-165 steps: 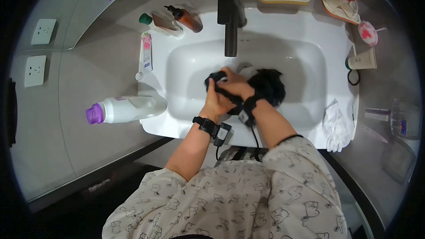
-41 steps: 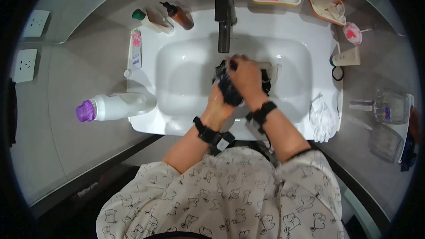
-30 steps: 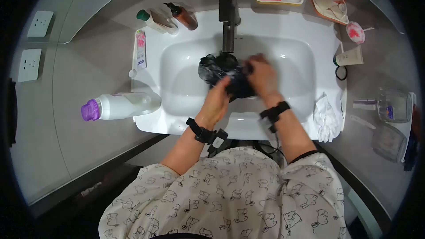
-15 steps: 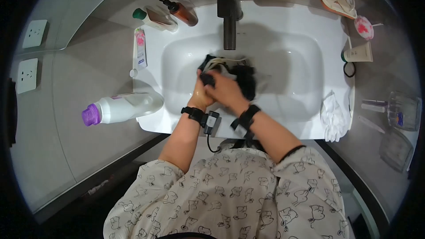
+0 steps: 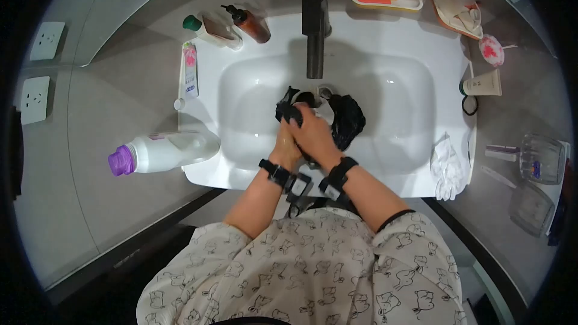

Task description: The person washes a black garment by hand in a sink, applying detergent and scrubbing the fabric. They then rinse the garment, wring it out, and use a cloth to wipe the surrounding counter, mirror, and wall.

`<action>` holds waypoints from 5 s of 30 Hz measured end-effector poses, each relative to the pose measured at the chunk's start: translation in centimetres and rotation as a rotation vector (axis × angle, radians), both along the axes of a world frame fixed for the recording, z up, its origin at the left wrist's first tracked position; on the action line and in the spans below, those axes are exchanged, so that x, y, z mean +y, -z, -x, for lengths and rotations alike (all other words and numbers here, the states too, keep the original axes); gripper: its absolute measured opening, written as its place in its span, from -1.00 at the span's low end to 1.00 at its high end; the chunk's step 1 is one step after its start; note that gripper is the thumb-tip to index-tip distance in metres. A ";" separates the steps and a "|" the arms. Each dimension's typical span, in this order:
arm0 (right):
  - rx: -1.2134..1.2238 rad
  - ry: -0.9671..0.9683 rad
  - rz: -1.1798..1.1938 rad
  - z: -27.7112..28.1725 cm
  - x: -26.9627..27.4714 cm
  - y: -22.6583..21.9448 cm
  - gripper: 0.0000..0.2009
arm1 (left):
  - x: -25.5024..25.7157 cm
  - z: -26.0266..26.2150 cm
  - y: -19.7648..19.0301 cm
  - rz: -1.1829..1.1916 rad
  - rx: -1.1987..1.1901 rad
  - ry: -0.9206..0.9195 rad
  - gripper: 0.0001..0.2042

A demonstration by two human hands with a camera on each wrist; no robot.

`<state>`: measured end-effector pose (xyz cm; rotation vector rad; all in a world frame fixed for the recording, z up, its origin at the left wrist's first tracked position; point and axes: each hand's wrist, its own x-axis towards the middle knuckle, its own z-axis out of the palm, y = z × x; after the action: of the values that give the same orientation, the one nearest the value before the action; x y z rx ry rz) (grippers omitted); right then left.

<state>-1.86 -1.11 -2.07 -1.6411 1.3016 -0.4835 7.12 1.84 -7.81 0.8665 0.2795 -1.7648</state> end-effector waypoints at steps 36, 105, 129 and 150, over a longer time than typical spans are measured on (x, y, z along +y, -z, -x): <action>0.336 -0.569 0.569 8.3 -5.3 5.5 -0.66 | -3.2 -2.0 1.9 0.987 -2.114 0.894 -0.56; 0.381 -0.426 0.345 6.4 -9.3 11.2 -0.80 | -9.0 -0.3 4.4 0.717 -2.108 1.185 -0.68; 0.230 -0.601 0.410 8.8 -4.1 4.4 -0.69 | -3.3 -1.9 -0.8 1.004 -1.849 0.929 -0.50; 0.312 -0.255 -0.082 5.4 -10.2 11.6 -0.71 | -10.7 -1.0 3.3 0.330 -1.597 1.316 -0.53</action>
<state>-7.26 -11.31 -13.71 -1.8318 1.2894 -0.0194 8.09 -8.89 -11.08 2.0911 -1.8972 -1.3982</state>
